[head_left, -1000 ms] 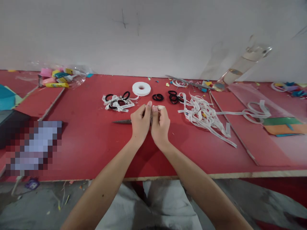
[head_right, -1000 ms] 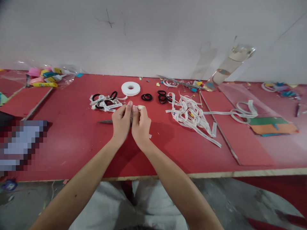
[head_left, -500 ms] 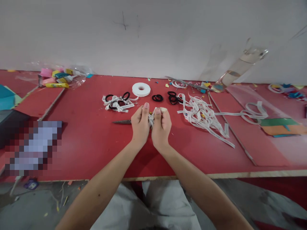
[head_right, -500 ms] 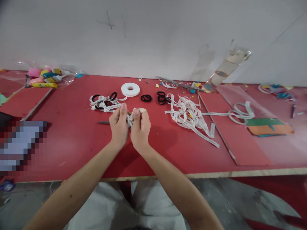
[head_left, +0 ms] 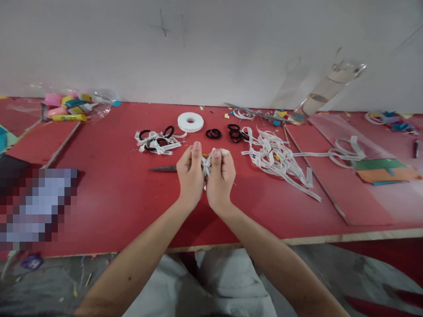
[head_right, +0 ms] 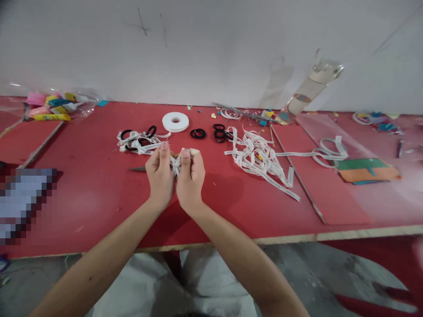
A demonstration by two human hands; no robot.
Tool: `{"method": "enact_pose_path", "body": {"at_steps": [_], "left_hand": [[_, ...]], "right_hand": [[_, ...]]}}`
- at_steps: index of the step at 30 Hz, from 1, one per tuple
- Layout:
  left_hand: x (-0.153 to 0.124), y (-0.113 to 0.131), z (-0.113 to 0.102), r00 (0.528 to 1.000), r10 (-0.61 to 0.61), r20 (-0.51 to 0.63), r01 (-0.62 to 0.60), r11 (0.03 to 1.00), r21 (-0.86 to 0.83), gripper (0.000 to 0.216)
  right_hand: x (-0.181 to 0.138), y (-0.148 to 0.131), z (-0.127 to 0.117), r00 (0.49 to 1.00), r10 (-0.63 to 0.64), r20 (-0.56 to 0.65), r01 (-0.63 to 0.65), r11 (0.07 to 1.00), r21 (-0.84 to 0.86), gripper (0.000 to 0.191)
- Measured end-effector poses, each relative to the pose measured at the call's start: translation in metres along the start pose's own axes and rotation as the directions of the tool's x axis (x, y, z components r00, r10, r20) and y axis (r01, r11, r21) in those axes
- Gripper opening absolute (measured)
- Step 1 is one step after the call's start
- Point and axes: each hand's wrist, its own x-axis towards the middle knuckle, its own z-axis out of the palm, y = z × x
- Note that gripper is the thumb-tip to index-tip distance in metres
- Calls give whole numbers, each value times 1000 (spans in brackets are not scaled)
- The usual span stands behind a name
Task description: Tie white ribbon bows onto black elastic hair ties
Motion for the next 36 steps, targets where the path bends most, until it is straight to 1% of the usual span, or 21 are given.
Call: {"method": "enact_pose_path", "body": {"at_steps": [3, 7, 9, 12, 15, 17, 21, 24, 27, 31, 36], "left_hand": [[3, -3, -3, 999, 1, 47, -4, 999, 45, 50], [8, -9, -8, 987, -43, 156, 32, 997, 70, 46], [12, -12, -11, 969, -49, 243, 27, 995, 94, 37], [21, -15, -16, 924, -59, 378, 5, 990, 141, 25], [31, -18, -22, 893, -69, 444, -15, 983, 182, 22], [37, -20, -26, 886, -57, 460, -42, 978, 203, 21], [46, -19, -34, 901, -5, 434, -113, 963, 246, 20], [50, -16, -38, 906, 6, 424, -128, 957, 260, 18], [52, -15, -40, 897, -17, 441, -106, 961, 254, 18], [53, -18, -41, 881, -32, 473, -97, 964, 246, 20], [54, -20, -41, 878, -25, 478, -101, 967, 235, 19]], "right_hand": [[1, 3, 1, 1000, 20, 9, -20, 1000, -9, 30], [8, 8, 0, 999, 46, -13, -46, 999, -6, 31], [12, 11, -2, 998, 46, -30, -46, 999, -9, 30], [19, 15, -4, 998, 53, -31, -52, 998, 39, 29], [22, 18, -6, 995, 98, -8, -97, 992, 83, 32], [23, 19, -6, 994, 107, 32, -108, 992, 64, 29], [24, 23, -6, 993, 8, 114, -4, 999, -40, 16], [24, 26, -6, 985, 8, 170, 4, 997, -71, 17], [25, 30, -6, 983, 11, 186, 9, 994, -106, 18], [29, 35, -9, 976, -67, 208, 109, 975, -195, 19], [33, 40, -13, 950, -162, 266, 240, 924, -297, 21]]}}
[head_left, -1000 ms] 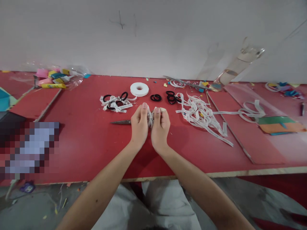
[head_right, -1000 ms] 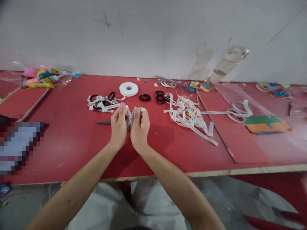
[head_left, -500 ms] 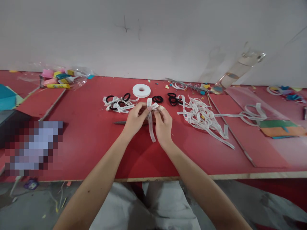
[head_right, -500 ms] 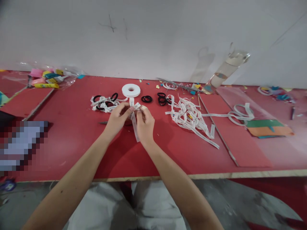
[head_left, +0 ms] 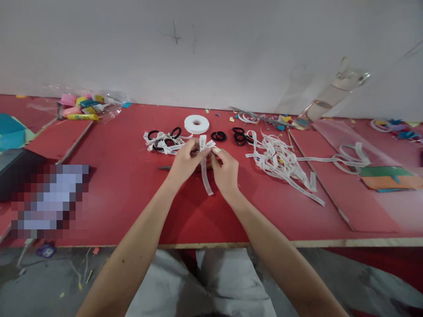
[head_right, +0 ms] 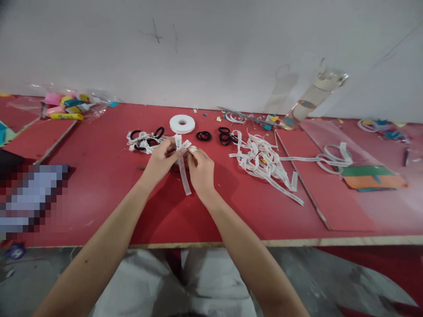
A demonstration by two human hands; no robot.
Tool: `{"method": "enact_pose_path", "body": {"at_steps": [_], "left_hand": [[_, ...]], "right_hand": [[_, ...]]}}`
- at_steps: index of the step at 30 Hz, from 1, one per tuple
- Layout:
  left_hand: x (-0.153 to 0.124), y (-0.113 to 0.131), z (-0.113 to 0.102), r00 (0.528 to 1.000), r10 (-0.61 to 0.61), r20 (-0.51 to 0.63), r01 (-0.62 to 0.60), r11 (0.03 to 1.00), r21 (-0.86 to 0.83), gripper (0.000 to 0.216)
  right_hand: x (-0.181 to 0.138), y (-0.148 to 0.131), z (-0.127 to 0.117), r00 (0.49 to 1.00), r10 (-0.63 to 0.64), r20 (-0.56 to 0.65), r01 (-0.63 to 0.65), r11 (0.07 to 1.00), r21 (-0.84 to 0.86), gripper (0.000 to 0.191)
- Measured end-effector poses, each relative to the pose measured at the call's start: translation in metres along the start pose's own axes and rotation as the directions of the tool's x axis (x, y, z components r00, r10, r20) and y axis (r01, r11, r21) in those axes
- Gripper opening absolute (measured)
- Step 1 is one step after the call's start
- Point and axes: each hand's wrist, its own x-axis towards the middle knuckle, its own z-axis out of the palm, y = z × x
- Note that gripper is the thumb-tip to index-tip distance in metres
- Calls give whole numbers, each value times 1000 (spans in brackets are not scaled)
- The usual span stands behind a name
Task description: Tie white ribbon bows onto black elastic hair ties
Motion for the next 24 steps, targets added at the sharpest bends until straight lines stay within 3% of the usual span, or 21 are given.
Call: {"method": "enact_pose_path", "body": {"at_steps": [9, 24], "left_hand": [[-5, 3, 11, 989, 33, -141, -42, 997, -64, 17], [-7, 5, 9, 980, 65, -187, -75, 996, -43, 23]], "right_hand": [[-1, 2, 3, 999, -42, 33, 46, 991, -128, 23], [0, 3, 2, 997, -26, 71, 34, 993, -113, 22]]}}
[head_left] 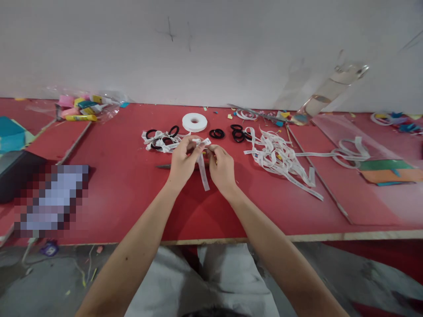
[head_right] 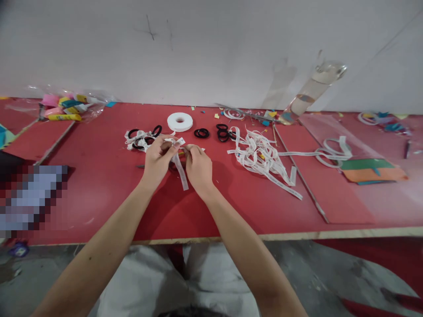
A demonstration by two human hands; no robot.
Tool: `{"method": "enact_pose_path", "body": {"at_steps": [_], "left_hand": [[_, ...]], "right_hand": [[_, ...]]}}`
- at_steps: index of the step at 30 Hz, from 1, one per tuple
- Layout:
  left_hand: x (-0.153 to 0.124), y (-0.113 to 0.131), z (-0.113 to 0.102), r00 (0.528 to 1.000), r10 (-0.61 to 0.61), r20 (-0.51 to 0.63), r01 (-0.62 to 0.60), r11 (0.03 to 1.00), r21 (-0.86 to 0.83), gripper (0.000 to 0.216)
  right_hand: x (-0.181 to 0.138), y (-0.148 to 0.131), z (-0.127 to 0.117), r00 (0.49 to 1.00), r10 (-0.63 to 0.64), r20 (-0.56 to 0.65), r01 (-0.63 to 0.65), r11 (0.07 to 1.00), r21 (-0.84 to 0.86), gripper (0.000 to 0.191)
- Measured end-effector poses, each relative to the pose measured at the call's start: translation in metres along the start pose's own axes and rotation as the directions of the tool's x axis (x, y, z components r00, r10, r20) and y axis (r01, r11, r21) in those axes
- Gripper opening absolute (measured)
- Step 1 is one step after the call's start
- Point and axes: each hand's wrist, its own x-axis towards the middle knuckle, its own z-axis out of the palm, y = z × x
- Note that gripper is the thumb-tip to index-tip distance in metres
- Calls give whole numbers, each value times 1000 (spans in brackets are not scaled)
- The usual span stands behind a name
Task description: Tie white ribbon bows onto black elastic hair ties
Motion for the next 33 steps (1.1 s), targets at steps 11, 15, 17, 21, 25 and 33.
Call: {"method": "enact_pose_path", "body": {"at_steps": [11, 15, 17, 21, 25, 33], "left_hand": [[2, -7, -3, 986, -124, 108, 128, 991, -33, 26], [4, -8, -3, 976, -174, 129, 175, 985, 4, 27], [5, -8, -3, 977, -168, 128, 170, 986, -1, 25], [5, -8, -2, 986, -133, 96, 127, 990, 62, 18], [5, -8, -2, 988, -134, 72, 122, 981, 152, 15], [3, -2, -3, 972, -149, 180, 110, 971, 213, 21]], "right_hand": [[5, 12, -6, 996, -33, 78, 30, 998, 50, 18], [5, 13, -6, 996, -2, 89, -8, 994, 106, 21], [5, 9, -5, 997, 22, 75, -33, 989, 146, 22], [5, 3, -7, 992, 126, 11, -123, 937, 326, 21], [6, 3, -8, 982, 184, 32, -181, 897, 403, 23], [4, -4, -10, 964, 258, 64, -263, 889, 374, 16]]}}
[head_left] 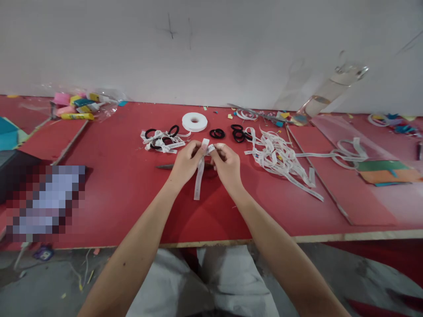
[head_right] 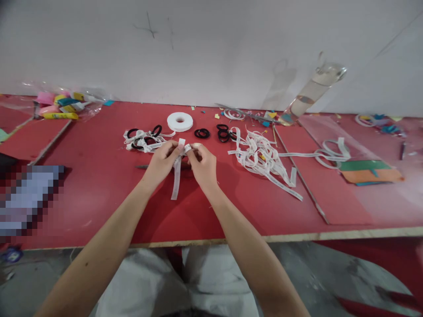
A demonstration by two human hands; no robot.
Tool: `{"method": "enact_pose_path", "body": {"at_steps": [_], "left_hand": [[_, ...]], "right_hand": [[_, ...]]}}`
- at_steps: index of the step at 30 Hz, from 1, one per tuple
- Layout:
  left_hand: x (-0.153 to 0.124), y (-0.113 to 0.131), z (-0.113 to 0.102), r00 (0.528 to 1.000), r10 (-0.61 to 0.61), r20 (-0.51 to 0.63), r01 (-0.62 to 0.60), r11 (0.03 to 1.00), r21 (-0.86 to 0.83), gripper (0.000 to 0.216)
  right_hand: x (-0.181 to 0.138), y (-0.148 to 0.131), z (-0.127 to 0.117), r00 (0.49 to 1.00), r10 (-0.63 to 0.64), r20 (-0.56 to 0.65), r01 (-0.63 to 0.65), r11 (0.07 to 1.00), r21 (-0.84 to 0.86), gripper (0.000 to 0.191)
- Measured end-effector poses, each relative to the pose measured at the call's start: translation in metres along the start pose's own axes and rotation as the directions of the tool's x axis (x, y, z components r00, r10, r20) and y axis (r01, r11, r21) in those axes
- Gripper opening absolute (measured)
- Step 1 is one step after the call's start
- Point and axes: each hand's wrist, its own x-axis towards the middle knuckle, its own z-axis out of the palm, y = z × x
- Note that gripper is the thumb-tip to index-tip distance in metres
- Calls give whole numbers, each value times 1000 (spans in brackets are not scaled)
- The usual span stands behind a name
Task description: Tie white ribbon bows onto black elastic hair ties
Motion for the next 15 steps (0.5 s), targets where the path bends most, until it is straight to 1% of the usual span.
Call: {"method": "enact_pose_path", "body": {"at_steps": [3, 7, 11, 15], "left_hand": [[-1, 1, 1, 1000, -8, 20, 7, 999, 34, 19], [-1, 1, 1, 999, -22, 42, 21, 999, 26, 20], [1, 0, 0, 997, -43, 68, 44, 999, -5, 23], [2, 0, -1, 994, -66, 84, 69, 997, -27, 24]], "right_hand": [[-1, -1, 0, 999, -31, -30, 30, 998, -48, 14], [-1, 2, -1, 988, -140, -62, 125, 970, -207, 14], [-1, 5, -3, 976, -210, -66, 171, 913, -371, 19], [1, 5, -7, 950, -307, -61, 235, 827, -511, 21]]}}
